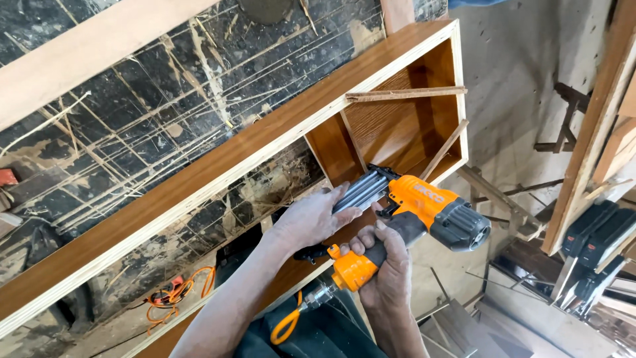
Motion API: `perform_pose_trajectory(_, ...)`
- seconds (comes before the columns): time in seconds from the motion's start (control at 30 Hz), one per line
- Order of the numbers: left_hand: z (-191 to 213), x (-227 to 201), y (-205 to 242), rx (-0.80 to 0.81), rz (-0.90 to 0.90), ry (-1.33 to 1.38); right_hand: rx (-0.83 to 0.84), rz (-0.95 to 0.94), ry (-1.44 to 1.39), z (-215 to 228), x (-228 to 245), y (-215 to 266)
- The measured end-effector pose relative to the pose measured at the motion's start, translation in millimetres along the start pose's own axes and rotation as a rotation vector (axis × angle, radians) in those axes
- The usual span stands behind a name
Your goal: Assembling and reinforcing a wooden box using a nail gun and hammer.
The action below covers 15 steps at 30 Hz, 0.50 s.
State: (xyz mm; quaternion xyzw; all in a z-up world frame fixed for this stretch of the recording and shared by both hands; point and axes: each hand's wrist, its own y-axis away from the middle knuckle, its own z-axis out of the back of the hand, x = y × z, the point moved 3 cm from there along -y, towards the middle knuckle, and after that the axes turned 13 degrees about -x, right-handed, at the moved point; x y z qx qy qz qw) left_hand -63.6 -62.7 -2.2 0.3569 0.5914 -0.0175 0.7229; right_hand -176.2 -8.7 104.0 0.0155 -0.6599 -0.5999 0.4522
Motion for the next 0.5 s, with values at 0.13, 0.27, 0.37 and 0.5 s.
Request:
perform_pose_trajectory(0.13,-1,1,0,-0.009,-0.029,0.004,0.033,0.039,0.005,-3,-1,-2)
perform_pose_trajectory(0.27,2,-11,5,-0.015,-0.032,0.044,0.034,0.063,0.006,7,7,3)
perform_pose_trajectory(0.37,-3,-10,9,0.045,0.038,-0.012,0.019,0.076,0.019,10,7,14)
perform_pose_trajectory(0.5,-28,3,12,0.1,-0.066,0.001,-0.002,0.035,-0.037,26,0,28)
